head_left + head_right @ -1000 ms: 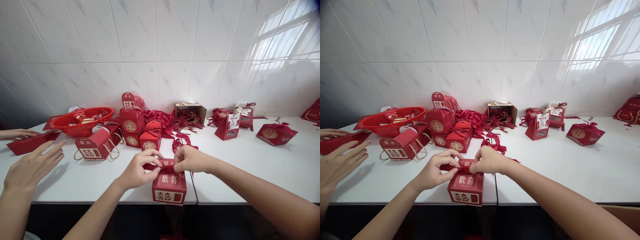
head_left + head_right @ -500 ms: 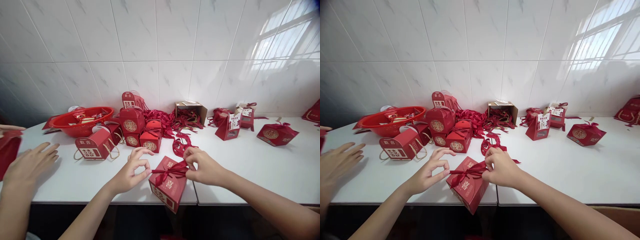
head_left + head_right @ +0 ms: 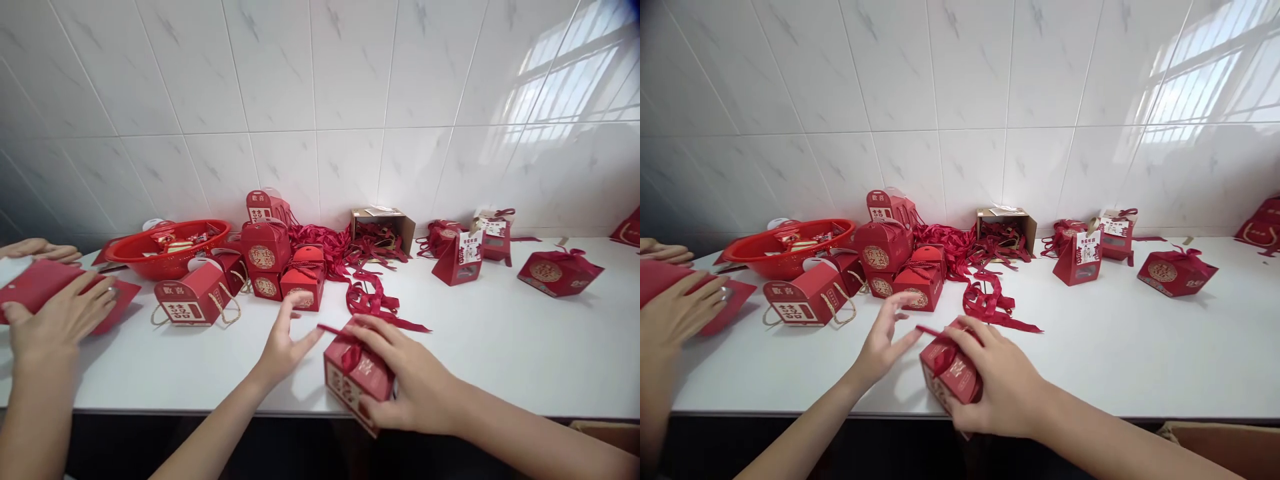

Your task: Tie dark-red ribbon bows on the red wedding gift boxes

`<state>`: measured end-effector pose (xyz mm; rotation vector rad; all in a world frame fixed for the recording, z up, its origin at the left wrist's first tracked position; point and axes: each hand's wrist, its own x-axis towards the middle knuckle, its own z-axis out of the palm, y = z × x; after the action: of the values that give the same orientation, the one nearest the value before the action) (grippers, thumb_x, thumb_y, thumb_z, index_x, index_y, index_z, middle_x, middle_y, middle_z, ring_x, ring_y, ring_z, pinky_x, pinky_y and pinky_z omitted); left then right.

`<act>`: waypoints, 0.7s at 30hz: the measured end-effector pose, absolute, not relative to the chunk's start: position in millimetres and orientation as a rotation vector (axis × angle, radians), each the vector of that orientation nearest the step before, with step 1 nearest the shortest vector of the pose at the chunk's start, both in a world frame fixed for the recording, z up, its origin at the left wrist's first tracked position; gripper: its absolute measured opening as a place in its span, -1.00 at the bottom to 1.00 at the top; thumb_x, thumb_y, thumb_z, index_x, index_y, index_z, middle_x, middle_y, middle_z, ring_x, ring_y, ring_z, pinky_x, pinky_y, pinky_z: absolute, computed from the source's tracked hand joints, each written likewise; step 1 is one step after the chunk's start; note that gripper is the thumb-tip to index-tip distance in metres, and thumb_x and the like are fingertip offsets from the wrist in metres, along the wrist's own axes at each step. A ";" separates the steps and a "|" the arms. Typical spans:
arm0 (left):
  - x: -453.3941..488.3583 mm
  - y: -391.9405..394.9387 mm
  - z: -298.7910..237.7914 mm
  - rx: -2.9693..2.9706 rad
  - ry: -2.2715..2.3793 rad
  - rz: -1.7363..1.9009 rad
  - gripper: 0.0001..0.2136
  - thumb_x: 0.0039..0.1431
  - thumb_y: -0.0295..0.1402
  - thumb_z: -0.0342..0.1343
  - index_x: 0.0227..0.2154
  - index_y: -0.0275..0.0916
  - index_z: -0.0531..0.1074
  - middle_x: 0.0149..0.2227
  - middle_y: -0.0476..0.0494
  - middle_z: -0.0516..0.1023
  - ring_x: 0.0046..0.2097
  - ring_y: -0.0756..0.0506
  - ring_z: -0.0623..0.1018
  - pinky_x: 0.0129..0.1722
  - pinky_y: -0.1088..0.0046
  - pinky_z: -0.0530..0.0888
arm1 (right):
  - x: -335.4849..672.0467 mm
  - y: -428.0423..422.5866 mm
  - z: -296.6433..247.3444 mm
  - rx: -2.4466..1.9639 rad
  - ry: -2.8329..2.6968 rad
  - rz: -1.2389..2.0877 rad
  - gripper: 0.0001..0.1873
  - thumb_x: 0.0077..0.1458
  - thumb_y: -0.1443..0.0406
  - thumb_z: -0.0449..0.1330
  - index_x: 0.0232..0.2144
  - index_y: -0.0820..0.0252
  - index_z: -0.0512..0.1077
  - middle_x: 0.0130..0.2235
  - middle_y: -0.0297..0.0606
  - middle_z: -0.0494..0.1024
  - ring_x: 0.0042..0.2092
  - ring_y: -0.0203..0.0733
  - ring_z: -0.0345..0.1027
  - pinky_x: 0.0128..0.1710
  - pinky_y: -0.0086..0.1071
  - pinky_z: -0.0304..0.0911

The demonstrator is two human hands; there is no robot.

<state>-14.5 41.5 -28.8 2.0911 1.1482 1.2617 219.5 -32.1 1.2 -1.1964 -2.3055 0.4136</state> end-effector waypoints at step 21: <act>-16.5 48.8 -2.8 2.350 1.104 0.599 -0.31 -0.13 -0.50 0.17 0.15 -0.03 0.24 0.24 -0.19 0.10 0.27 -0.26 0.16 0.21 0.10 0.23 | 310.6 22.8 -6.5 -1.660 -2.125 0.282 -0.64 0.15 0.15 0.04 -0.11 0.20 0.45 -0.05 -0.05 0.50 -0.06 -0.02 0.42 -0.09 -0.21 0.34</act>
<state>-16.5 48.8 -2.8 2.3497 1.1044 0.5989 310.6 22.8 -6.5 -1.6598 -2.1247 0.2816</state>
